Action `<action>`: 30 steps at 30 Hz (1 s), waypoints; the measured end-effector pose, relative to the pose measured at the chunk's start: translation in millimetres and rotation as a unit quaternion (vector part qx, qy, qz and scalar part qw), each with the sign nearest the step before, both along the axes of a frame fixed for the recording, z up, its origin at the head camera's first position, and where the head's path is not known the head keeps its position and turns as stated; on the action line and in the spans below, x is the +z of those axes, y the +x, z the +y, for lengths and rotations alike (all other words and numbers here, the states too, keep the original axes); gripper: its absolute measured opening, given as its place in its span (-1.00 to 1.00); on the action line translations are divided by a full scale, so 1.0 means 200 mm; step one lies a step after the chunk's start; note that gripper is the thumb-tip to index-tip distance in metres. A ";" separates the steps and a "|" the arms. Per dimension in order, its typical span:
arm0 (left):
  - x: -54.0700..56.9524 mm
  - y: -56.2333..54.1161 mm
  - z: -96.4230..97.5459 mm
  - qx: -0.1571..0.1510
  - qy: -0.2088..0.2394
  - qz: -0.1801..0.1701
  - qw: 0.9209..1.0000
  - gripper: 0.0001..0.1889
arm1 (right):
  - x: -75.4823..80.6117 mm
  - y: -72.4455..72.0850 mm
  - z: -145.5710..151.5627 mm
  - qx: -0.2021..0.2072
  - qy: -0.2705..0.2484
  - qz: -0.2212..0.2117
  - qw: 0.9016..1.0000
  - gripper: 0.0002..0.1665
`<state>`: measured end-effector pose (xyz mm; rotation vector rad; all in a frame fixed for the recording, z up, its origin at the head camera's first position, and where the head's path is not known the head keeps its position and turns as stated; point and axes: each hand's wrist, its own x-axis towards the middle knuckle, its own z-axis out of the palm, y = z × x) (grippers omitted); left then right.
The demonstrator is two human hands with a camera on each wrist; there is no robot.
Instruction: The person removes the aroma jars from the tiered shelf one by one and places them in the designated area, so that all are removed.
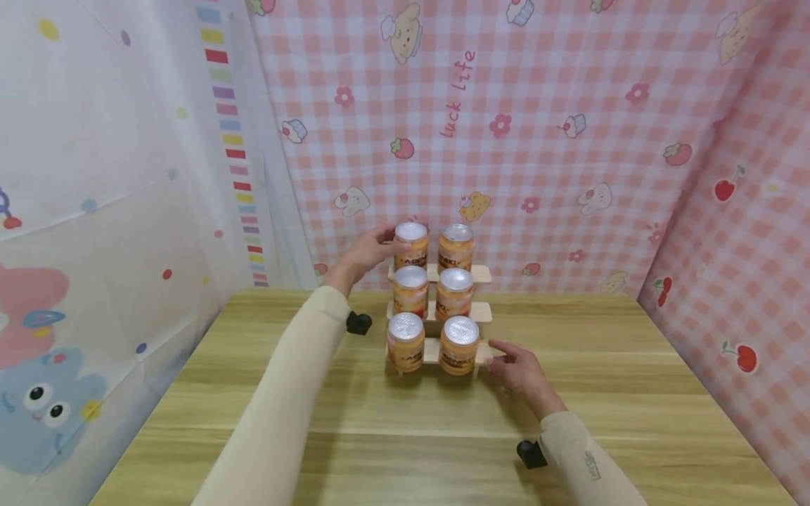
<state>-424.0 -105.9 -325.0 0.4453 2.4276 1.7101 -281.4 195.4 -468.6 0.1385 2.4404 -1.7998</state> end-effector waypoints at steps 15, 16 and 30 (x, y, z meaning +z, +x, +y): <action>0.01 -0.02 0.03 0.008 -0.023 0.001 1.000 -0.33 | 0.01 0.00 0.01 0.005 0.000 -0.001 1.000 -0.40; 0.01 -0.02 0.03 0.012 -0.025 0.002 1.000 -0.34 | 0.01 0.00 0.01 0.005 -0.002 -0.005 1.000 -0.40; 0.02 0.00 0.01 0.035 0.008 0.058 0.998 -0.35 | -0.01 -0.02 0.02 0.002 0.019 -0.004 1.000 -0.40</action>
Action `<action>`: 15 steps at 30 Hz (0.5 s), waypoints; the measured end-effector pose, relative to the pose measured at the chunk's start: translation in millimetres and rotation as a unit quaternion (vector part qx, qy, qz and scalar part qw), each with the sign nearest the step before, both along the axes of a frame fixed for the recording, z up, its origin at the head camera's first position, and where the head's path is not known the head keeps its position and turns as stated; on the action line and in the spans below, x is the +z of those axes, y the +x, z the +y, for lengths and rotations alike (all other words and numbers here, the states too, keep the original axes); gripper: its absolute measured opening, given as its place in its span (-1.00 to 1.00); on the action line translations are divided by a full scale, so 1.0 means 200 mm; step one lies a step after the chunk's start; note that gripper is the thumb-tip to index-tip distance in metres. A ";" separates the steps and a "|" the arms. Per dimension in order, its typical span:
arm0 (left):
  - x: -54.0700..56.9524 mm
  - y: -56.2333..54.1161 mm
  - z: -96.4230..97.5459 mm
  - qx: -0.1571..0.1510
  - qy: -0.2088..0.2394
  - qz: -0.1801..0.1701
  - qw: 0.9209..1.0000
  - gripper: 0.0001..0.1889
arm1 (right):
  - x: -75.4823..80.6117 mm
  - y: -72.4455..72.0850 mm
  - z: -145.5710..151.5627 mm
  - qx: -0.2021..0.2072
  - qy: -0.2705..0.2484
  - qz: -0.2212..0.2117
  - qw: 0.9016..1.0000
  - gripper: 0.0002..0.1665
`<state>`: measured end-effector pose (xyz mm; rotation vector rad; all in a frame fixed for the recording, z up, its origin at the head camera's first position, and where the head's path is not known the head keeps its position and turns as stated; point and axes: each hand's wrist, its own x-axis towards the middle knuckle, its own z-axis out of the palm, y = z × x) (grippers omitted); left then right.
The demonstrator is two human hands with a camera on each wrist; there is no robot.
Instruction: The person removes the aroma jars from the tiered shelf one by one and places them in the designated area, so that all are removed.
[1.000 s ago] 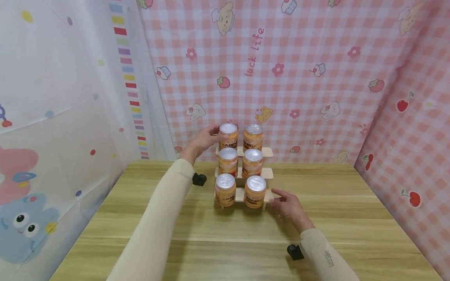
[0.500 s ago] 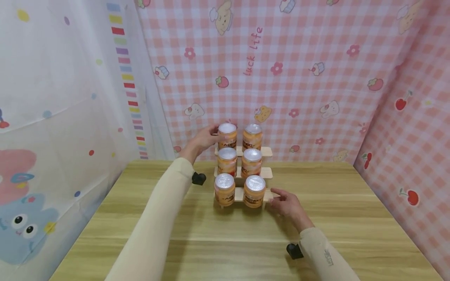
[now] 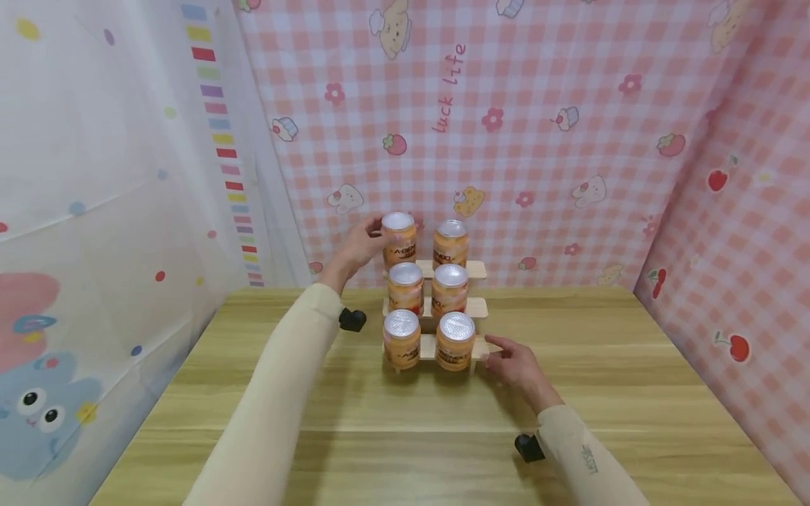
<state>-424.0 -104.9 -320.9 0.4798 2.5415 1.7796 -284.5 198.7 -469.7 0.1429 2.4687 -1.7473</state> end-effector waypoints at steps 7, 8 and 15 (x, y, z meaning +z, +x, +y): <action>0.10 0.04 -0.14 0.039 0.009 0.016 0.999 -0.25 | 0.00 0.00 0.01 0.010 -0.001 0.001 1.000 -0.39; 0.11 0.05 -0.17 0.043 0.007 0.015 0.999 -0.25 | 0.00 0.00 0.01 0.010 -0.003 0.000 1.000 -0.38; 0.13 0.11 -0.38 0.057 -0.006 0.028 0.998 -0.31 | 0.00 0.00 0.01 0.018 0.006 -0.002 1.000 -0.37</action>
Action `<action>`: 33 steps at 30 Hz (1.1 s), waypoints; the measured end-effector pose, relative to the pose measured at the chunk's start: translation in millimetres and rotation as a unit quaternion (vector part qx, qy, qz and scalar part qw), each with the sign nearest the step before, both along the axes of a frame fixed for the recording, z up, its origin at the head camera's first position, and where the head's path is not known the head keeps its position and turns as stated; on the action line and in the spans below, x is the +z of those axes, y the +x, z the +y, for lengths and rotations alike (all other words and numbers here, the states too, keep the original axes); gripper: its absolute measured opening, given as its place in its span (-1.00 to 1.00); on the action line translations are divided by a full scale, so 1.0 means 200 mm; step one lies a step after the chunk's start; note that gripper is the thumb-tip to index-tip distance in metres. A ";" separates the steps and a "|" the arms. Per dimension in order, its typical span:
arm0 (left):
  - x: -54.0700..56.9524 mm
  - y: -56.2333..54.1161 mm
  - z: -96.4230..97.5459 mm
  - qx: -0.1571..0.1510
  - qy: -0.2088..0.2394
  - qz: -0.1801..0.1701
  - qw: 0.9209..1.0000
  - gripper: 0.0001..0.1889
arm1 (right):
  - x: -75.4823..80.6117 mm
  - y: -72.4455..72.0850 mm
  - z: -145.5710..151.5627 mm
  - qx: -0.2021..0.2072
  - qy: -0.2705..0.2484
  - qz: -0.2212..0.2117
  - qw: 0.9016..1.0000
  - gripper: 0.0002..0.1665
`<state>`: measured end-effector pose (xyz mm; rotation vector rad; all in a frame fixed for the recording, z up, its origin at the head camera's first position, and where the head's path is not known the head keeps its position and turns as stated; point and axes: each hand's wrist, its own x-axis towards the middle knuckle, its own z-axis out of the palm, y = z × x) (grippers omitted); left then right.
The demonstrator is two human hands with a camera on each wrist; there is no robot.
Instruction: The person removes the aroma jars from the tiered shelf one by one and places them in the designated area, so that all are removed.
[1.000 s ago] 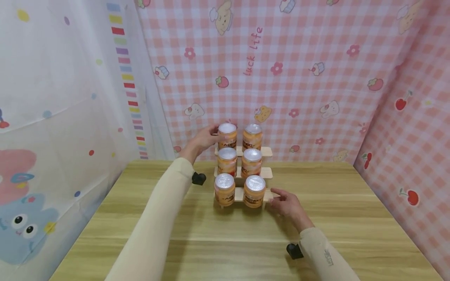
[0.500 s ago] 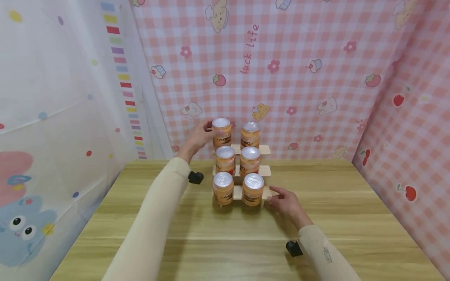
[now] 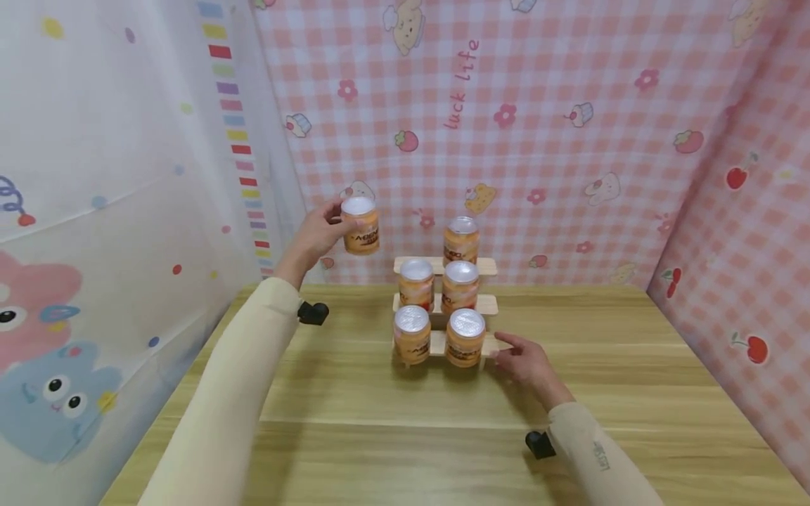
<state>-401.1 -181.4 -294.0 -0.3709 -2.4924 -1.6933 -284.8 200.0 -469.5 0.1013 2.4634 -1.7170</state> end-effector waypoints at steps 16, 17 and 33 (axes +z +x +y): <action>-0.07 0.23 -0.27 -0.011 -0.020 -0.022 0.999 -0.27 | 0.00 -0.02 0.03 0.003 0.012 -0.005 1.000 -0.38; -0.08 0.25 -0.29 -0.011 -0.019 -0.026 0.999 -0.26 | 0.00 -0.02 0.03 0.001 0.012 -0.007 1.000 -0.38; -0.19 0.50 -0.44 -0.021 -0.042 -0.050 0.998 -0.23 | 0.00 0.00 0.01 0.005 0.010 -0.002 1.000 -0.37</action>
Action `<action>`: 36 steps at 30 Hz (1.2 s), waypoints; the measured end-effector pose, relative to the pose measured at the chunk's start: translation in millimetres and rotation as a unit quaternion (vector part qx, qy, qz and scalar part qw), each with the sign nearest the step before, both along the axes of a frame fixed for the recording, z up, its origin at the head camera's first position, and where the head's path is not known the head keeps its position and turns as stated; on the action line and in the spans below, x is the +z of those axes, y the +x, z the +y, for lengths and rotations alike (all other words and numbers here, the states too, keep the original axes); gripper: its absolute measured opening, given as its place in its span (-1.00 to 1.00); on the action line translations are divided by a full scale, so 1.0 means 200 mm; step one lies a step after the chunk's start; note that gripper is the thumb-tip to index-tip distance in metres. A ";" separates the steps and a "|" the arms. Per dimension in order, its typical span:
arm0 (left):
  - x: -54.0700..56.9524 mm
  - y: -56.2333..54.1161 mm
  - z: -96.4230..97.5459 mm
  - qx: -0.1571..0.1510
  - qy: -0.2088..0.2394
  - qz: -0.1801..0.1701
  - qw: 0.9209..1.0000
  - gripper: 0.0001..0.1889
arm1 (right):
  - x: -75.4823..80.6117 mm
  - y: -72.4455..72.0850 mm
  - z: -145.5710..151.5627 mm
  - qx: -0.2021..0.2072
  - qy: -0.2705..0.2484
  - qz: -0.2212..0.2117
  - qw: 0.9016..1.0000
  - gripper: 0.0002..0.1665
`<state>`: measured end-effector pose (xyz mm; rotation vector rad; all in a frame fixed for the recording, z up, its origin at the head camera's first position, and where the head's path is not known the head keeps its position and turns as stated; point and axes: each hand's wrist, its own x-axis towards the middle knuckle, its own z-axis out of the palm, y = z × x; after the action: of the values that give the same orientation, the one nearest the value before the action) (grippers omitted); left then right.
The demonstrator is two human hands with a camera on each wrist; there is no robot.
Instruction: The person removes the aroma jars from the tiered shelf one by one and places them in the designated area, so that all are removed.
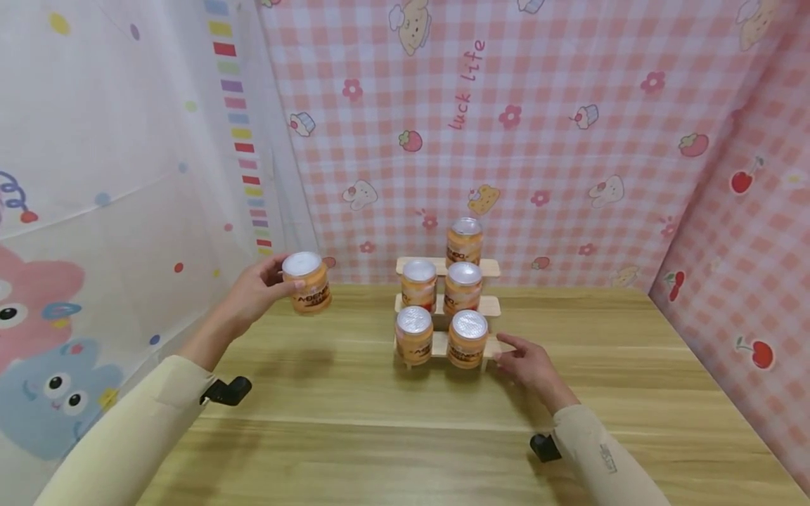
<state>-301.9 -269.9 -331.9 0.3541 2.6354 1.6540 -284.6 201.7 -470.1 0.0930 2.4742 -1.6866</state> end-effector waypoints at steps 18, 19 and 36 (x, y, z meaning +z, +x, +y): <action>-0.30 0.21 -0.10 0.007 -0.011 0.006 1.000 -0.35 | 0.00 0.00 0.00 -0.003 -0.007 -0.008 1.000 -0.38; -0.32 0.21 -0.11 0.011 -0.013 0.005 1.000 -0.35 | 0.00 0.00 0.00 -0.002 -0.006 -0.008 1.000 -0.38; -0.58 0.29 -0.23 0.036 -0.018 -0.031 0.999 -0.31 | 0.01 0.00 0.00 -0.009 -0.011 -0.029 0.999 -0.34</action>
<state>-244.6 -316.8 -447.7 0.2063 2.6576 1.6068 -284.8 201.9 -468.5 0.1593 2.4191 -1.6936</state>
